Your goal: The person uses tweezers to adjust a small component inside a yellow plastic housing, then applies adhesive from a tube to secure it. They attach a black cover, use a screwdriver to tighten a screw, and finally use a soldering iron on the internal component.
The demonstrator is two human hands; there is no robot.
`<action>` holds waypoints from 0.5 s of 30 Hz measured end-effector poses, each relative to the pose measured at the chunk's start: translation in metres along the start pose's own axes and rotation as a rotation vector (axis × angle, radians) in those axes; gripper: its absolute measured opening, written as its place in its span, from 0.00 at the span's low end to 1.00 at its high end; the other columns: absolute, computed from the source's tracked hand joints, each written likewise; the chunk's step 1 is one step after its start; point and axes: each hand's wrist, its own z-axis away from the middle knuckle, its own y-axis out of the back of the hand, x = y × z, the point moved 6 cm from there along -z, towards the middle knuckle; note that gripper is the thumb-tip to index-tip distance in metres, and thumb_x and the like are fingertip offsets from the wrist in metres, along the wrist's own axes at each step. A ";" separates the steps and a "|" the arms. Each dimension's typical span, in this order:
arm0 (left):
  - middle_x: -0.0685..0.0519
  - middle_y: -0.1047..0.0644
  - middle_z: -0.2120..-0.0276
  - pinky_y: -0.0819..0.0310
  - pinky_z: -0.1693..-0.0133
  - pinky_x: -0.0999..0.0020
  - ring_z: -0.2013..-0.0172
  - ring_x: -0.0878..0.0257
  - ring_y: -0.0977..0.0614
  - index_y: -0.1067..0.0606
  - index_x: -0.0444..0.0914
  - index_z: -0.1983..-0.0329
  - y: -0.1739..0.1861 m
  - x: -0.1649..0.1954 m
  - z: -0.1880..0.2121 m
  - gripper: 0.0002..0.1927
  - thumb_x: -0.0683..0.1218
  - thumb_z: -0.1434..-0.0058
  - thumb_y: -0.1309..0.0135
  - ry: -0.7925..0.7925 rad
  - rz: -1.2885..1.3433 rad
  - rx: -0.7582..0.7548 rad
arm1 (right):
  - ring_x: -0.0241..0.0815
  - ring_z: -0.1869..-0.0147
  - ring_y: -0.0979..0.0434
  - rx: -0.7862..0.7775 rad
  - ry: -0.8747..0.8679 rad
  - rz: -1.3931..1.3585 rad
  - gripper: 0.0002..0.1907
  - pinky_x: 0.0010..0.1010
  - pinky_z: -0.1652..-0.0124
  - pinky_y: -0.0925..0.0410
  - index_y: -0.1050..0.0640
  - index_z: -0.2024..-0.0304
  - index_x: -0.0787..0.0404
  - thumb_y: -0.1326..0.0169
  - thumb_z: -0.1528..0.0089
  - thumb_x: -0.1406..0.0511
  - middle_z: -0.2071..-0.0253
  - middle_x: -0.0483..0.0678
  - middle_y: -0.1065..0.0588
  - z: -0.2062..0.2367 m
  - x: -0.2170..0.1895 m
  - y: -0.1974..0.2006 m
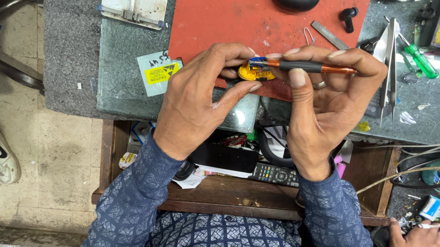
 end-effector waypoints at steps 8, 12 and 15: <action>0.49 0.19 0.51 0.15 0.54 0.70 0.54 0.61 0.13 0.28 0.35 0.44 0.000 0.000 0.001 0.21 0.43 0.36 0.33 0.011 -0.006 0.000 | 0.44 0.44 0.20 0.010 0.000 0.003 0.18 0.35 0.40 0.23 0.43 0.46 0.59 0.48 0.25 0.76 0.50 0.58 0.26 0.000 0.001 0.000; 0.49 0.19 0.51 0.15 0.54 0.70 0.53 0.61 0.13 0.28 0.35 0.44 0.000 0.000 0.000 0.21 0.43 0.36 0.33 -0.001 0.003 0.000 | 0.44 0.44 0.19 0.007 -0.004 -0.003 0.18 0.35 0.41 0.23 0.43 0.45 0.58 0.48 0.25 0.76 0.50 0.58 0.26 0.000 0.000 -0.001; 0.50 0.19 0.51 0.15 0.54 0.70 0.54 0.61 0.13 0.28 0.36 0.44 0.001 0.002 0.001 0.21 0.43 0.36 0.33 -0.011 -0.009 0.005 | 0.45 0.44 0.19 0.004 -0.009 -0.007 0.18 0.35 0.41 0.23 0.43 0.45 0.58 0.48 0.25 0.76 0.50 0.58 0.26 0.000 0.000 -0.001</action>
